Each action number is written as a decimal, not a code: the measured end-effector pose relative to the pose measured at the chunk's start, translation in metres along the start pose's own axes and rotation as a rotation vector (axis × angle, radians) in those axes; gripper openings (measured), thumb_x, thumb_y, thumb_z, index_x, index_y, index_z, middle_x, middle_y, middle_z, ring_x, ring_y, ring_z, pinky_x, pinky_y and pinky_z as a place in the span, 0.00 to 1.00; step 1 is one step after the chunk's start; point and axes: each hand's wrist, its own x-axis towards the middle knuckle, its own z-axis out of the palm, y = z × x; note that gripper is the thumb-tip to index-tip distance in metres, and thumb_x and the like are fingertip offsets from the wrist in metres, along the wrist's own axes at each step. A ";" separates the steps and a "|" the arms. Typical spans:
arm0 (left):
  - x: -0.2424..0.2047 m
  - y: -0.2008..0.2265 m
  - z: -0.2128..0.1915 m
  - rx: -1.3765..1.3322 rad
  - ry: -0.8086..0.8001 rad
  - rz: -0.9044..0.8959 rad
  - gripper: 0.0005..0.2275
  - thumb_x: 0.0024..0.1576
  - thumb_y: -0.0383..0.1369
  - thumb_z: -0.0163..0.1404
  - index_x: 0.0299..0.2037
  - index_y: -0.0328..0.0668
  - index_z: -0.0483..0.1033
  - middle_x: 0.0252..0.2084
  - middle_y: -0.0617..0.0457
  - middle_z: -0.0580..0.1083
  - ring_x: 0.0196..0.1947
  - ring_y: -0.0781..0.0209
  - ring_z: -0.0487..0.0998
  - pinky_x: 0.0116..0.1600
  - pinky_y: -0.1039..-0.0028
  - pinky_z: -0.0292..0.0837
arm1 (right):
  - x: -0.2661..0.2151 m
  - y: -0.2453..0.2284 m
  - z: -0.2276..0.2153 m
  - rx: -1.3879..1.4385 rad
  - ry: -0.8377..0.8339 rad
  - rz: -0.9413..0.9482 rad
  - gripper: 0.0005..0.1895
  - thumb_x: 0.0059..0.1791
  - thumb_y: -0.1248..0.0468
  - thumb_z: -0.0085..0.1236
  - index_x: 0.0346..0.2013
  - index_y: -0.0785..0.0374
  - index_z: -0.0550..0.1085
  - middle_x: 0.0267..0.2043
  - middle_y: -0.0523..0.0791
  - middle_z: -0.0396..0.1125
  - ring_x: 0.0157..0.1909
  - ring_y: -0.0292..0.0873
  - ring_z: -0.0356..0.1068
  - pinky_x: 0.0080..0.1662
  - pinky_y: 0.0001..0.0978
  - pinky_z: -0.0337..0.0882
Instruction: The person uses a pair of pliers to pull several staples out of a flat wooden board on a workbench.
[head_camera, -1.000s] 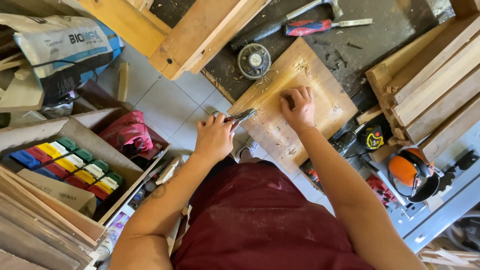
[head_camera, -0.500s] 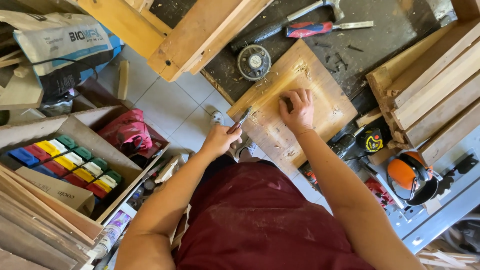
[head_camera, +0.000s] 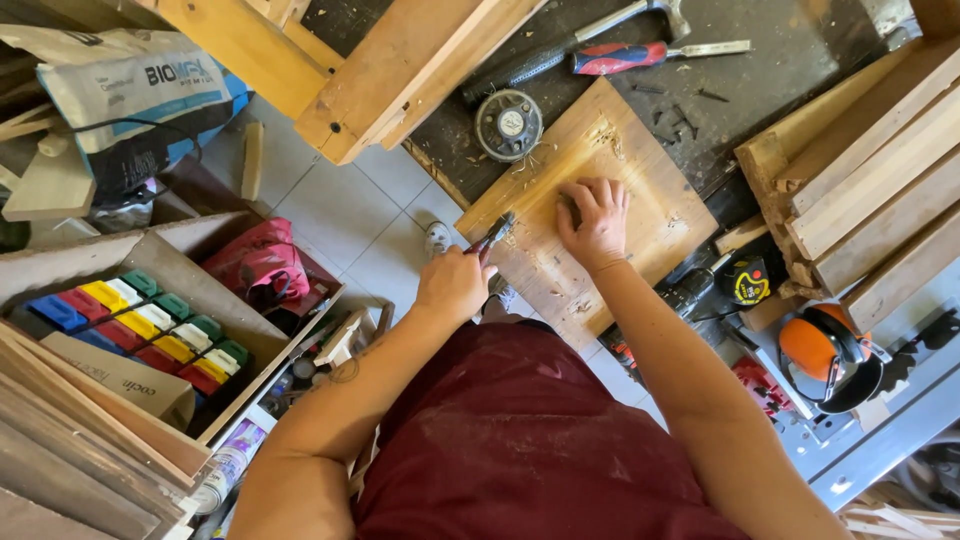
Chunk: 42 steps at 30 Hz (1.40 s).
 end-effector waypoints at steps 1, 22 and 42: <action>-0.003 -0.001 -0.007 0.000 0.000 0.001 0.22 0.63 0.48 0.49 0.46 0.33 0.83 0.44 0.42 0.77 0.45 0.37 0.83 0.49 0.53 0.81 | 0.003 -0.006 -0.006 -0.001 0.000 0.000 0.14 0.49 0.52 0.62 0.49 0.45 0.78 0.48 0.40 0.63 0.54 0.47 0.63 0.53 0.41 0.64; 0.009 -0.031 -0.051 -1.268 -0.388 0.004 0.23 0.66 0.39 0.50 0.18 0.32 0.71 0.31 0.37 0.80 0.22 0.47 0.84 0.19 0.72 0.77 | 0.044 -0.058 -0.025 0.397 -0.054 -0.009 0.16 0.49 0.48 0.72 0.47 0.48 0.82 0.42 0.39 0.71 0.48 0.46 0.69 0.52 0.38 0.70; -0.021 -0.060 -0.056 -0.670 -0.155 -0.093 0.24 0.59 0.55 0.52 0.37 0.38 0.85 0.37 0.40 0.81 0.47 0.42 0.84 0.48 0.56 0.82 | 0.115 -0.056 -0.011 0.164 0.006 -0.294 0.09 0.46 0.55 0.73 0.35 0.53 0.80 0.35 0.42 0.69 0.41 0.47 0.71 0.45 0.37 0.73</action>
